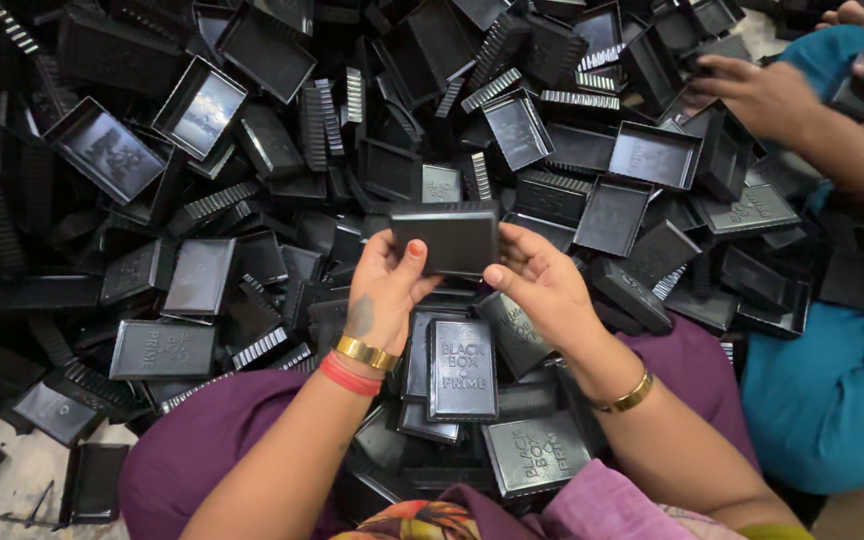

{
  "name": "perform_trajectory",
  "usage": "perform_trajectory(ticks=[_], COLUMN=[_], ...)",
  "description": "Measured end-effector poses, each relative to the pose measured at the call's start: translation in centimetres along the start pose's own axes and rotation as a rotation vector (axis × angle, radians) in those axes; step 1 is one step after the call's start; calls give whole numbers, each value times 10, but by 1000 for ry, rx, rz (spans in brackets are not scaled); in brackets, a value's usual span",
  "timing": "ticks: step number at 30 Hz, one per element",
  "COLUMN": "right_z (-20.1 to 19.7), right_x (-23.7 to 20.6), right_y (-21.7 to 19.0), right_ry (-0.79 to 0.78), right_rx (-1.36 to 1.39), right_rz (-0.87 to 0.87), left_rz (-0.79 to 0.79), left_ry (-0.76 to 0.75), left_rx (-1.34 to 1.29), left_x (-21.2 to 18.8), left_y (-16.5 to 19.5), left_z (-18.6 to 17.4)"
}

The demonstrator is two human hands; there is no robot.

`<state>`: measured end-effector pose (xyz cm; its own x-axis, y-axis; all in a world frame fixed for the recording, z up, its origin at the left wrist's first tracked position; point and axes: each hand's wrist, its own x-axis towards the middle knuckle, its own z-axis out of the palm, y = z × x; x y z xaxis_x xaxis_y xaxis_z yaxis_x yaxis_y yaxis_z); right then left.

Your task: The person sits on the floor and repeatedly picks up black plastic box halves from a large pile. They align and press the two halves together to form complete boxes, then place the assembled units back into the pile. The process is continuous and repetitive throughout the clip.

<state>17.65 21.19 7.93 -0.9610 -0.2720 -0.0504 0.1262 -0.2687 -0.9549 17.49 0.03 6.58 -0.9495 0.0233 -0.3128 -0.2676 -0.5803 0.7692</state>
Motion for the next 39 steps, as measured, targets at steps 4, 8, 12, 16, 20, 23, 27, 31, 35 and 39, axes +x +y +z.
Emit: perform_trajectory(ticks=[4, 8, 12, 16, 20, 23, 27, 31, 35, 39], right_z=[-1, -7, -28, -37, -23, -15, -6, 7, 16, -1], right_x=[5, 9, 11, 13, 18, 16, 3, 2, 8, 12], right_y=[7, -6, -31, -25, -1, -1, -16, -23, -17, -19], right_ry=[106, 26, -198, -279, -501, -556, -238, -67, -41, 162], right_rx=[66, 66, 425, 67, -145, -178, -190, -1025, -373, 256], right_rz=[-17, 30, 173, 289, 398, 435, 84, -725, -358, 35], left_rz=[25, -4, -154, 28, 689, 496, 577, 235, 254, 200], left_ry=[-39, -46, -561, -252, -43, 32, 154, -220, -411, 61], left_rx=[73, 209, 518, 798, 1709, 1760, 1637, 797, 759, 1444], left_x=[0, -4, -11, 12, 73, 90, 55, 1, 2, 60], left_y=[-2, 6, 29, 46, 51, 56, 61, 57, 57, 53], left_z=[6, 10, 3, -17, -49, -63, -37, 16, 28, 12])
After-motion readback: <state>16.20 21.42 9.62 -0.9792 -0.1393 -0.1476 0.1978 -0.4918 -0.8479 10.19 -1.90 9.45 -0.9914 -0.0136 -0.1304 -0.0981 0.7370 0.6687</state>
